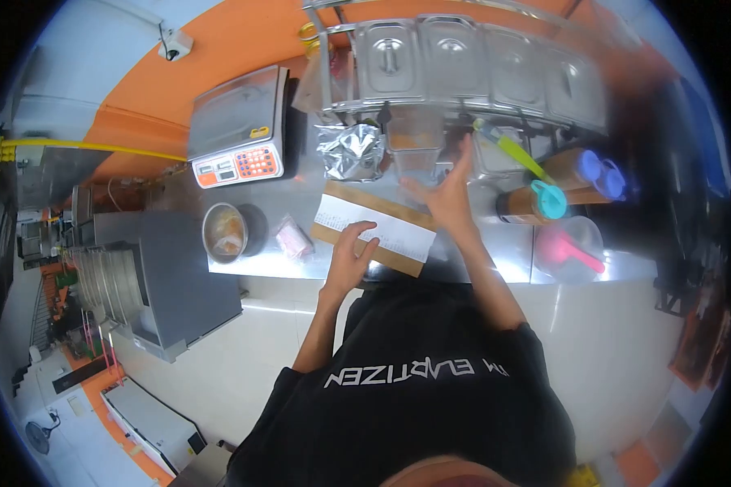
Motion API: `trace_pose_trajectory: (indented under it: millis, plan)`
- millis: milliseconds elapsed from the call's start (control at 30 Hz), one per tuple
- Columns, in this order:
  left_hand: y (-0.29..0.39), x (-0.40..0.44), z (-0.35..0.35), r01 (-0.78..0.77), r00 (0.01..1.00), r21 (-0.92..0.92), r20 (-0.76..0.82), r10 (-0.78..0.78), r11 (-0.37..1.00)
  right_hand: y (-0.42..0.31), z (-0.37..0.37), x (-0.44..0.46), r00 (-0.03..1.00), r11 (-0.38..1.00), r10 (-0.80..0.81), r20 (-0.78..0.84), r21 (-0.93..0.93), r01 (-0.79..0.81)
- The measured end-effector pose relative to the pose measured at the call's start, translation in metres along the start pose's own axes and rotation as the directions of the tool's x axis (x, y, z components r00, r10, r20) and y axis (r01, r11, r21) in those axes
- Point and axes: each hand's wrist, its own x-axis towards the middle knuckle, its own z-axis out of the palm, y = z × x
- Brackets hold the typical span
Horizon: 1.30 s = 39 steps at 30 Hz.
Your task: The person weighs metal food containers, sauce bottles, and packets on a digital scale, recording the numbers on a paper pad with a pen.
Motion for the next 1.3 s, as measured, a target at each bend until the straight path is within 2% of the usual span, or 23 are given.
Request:
trace_pose_trajectory:
  millis: [67,133,167,200,267,300,367,433,533,600,633,733,767,800,867,900,933,1000,1100,1200,1267,1300]
  plan:
    - [-0.013,-0.015,-0.011,0.030,0.998,-0.020,-0.060,-0.031,0.999,-0.003,0.025,0.002,0.982,0.992,0.125,-0.144,0.026,-0.122]
    - [-0.028,-0.019,-0.026,0.037,0.991,-0.034,-0.124,-0.041,0.999,-0.004,0.045,-0.019,0.923,0.911,0.353,-0.157,0.285,-0.300]
    - [-0.040,-0.017,-0.033,0.077,0.980,-0.133,-0.171,-0.100,0.988,0.001,0.056,-0.028,0.876,0.834,0.461,-0.140,0.405,-0.374]
    - [-0.055,-0.014,-0.037,0.116,0.964,-0.235,-0.210,-0.166,0.965,0.020,0.071,-0.035,0.912,0.866,0.411,-0.002,0.314,-0.390]
    - [-0.075,0.001,-0.048,0.151,0.932,-0.372,-0.255,-0.257,0.916,0.062,0.098,-0.052,0.897,0.914,0.338,0.286,0.128,-0.385]
    - [-0.085,0.021,-0.055,0.148,0.921,-0.407,-0.275,-0.275,0.901,0.059,0.114,-0.047,0.964,0.959,0.203,0.174,0.162,-0.231]
    - [-0.109,0.068,-0.063,0.033,0.936,-0.234,-0.333,-0.112,0.972,0.046,0.159,-0.019,0.994,0.978,-0.090,-0.064,0.184,0.100]
    - [-0.130,0.116,-0.062,-0.095,0.945,-0.212,-0.326,0.021,0.973,0.051,0.174,0.001,0.999,0.981,0.024,-0.040,0.195,-0.016]
    - [-0.125,0.154,-0.080,0.065,0.991,-0.303,-0.096,-0.098,0.951,0.048,0.176,0.008,0.988,0.965,0.144,0.046,0.216,-0.151]
    - [-0.110,0.153,-0.105,0.083,0.997,-0.350,0.019,-0.081,0.933,0.049,0.180,-0.008,0.982,0.947,0.183,0.050,0.259,-0.189]
    - [-0.103,0.153,-0.117,0.088,0.995,-0.372,0.076,-0.064,0.924,0.042,0.182,-0.013,0.991,0.948,0.125,0.050,0.289,-0.134]
    - [-0.108,0.139,-0.150,0.124,0.992,-0.178,0.030,-0.121,0.976,0.010,0.189,-0.017,0.998,0.930,-0.014,0.068,0.368,-0.012]
    - [-0.115,0.136,-0.158,-0.048,0.995,-0.206,-0.098,0.028,0.977,-0.004,0.191,-0.014,0.994,0.921,-0.048,0.094,0.390,0.007]
    - [-0.123,0.131,-0.171,0.027,0.993,-0.225,-0.105,-0.052,0.974,-0.019,0.194,-0.013,0.990,0.910,-0.080,0.120,0.413,0.023]
    - [-0.101,0.129,-0.215,0.153,0.974,-0.263,-0.125,-0.190,0.953,-0.053,0.192,-0.007,0.982,0.951,-0.138,0.129,0.293,0.095]
    - [-0.104,0.133,-0.236,0.191,0.959,-0.349,-0.133,-0.251,0.917,-0.062,0.192,-0.005,0.976,0.964,-0.170,0.135,0.228,0.137]
    - [-0.106,0.139,-0.256,0.226,0.941,-0.434,-0.133,-0.310,0.872,-0.062,0.190,-0.005,0.971,0.967,-0.116,0.208,0.246,0.062]
    - [-0.098,0.152,-0.287,0.103,0.909,-0.569,-0.278,-0.309,0.816,-0.056,0.174,-0.009,0.935,0.962,-0.004,0.356,0.256,-0.093]
    - [-0.089,0.180,-0.313,-0.037,0.829,-0.701,-0.419,-0.370,0.712,-0.033,0.157,-0.029,0.873,0.969,0.094,0.479,0.158,-0.191]
    - [-0.128,0.222,-0.314,-0.111,0.787,-0.755,-0.464,-0.406,0.647,-0.006,0.144,-0.056,0.846,0.971,0.141,0.514,0.094,-0.219]
    - [-0.163,0.249,-0.307,-0.050,0.759,-0.779,-0.437,-0.483,0.625,0.002,0.132,-0.070,0.834,0.966,0.182,0.521,0.064,-0.251]
    - [-0.162,0.251,-0.303,-0.098,0.750,-0.797,-0.453,-0.482,0.596,0.005,0.126,-0.074,0.831,0.964,0.199,0.520,0.050,-0.263]
